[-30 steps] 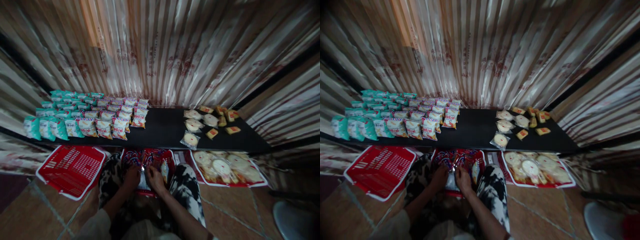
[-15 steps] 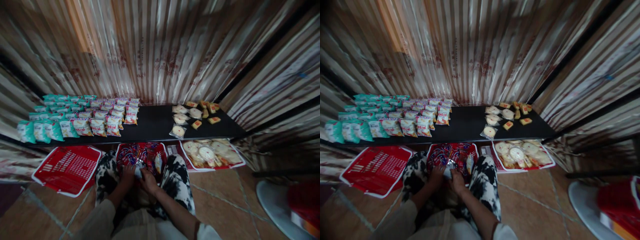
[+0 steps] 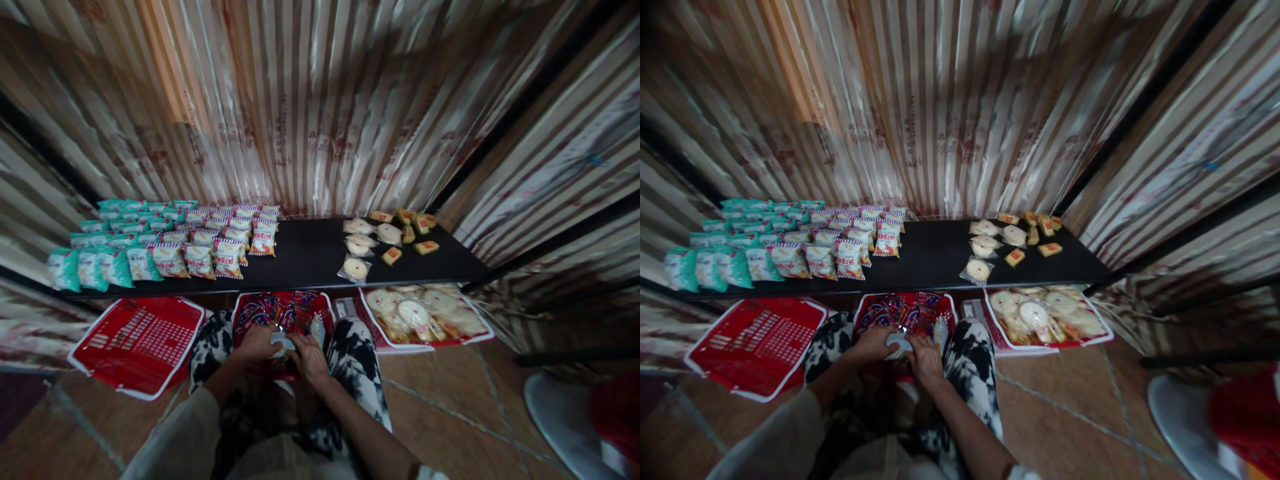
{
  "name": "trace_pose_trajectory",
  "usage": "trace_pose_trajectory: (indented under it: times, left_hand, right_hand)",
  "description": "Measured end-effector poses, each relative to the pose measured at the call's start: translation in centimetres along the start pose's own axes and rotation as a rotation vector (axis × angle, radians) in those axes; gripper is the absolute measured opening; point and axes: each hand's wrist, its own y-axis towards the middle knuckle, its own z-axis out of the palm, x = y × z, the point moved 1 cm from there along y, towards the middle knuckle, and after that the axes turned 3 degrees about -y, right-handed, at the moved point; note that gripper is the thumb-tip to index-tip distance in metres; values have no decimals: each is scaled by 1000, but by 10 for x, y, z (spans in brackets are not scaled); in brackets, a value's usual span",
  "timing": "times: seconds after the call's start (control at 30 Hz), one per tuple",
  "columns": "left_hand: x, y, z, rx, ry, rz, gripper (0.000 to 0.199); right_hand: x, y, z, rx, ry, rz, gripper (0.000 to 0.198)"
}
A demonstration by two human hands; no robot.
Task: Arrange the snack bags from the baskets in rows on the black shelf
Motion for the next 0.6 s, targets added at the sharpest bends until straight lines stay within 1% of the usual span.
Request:
trace_pose_trajectory:
  times: [0.13,0.2,0.23,0.3,0.4,0.47,0.6]
  left_hand:
    - [2,8,-26,125,-74,22,43]
    - [4,12,-37,178,-162,45,48]
    - [5,15,-42,196,-265,38,52]
    - [6,18,-51,200,-536,-4,56]
    - [9,21,-59,193,-905,-72,53]
    - [10,22,-63,200,-1041,-95,49]
    - [12,25,-68,160,-1206,-91,43]
  right_hand:
    - [-6,4,-12,2,78,-9,38]
    - [-9,6,-18,1,154,1,37]
    - [-10,8,-21,2,208,5,37]
    - [-14,10,-27,4,351,7,36]
    - [-18,14,-34,3,588,8,35]
    - [-19,17,-37,18,730,21,37]
    - [-15,22,-43,92,956,78,47]
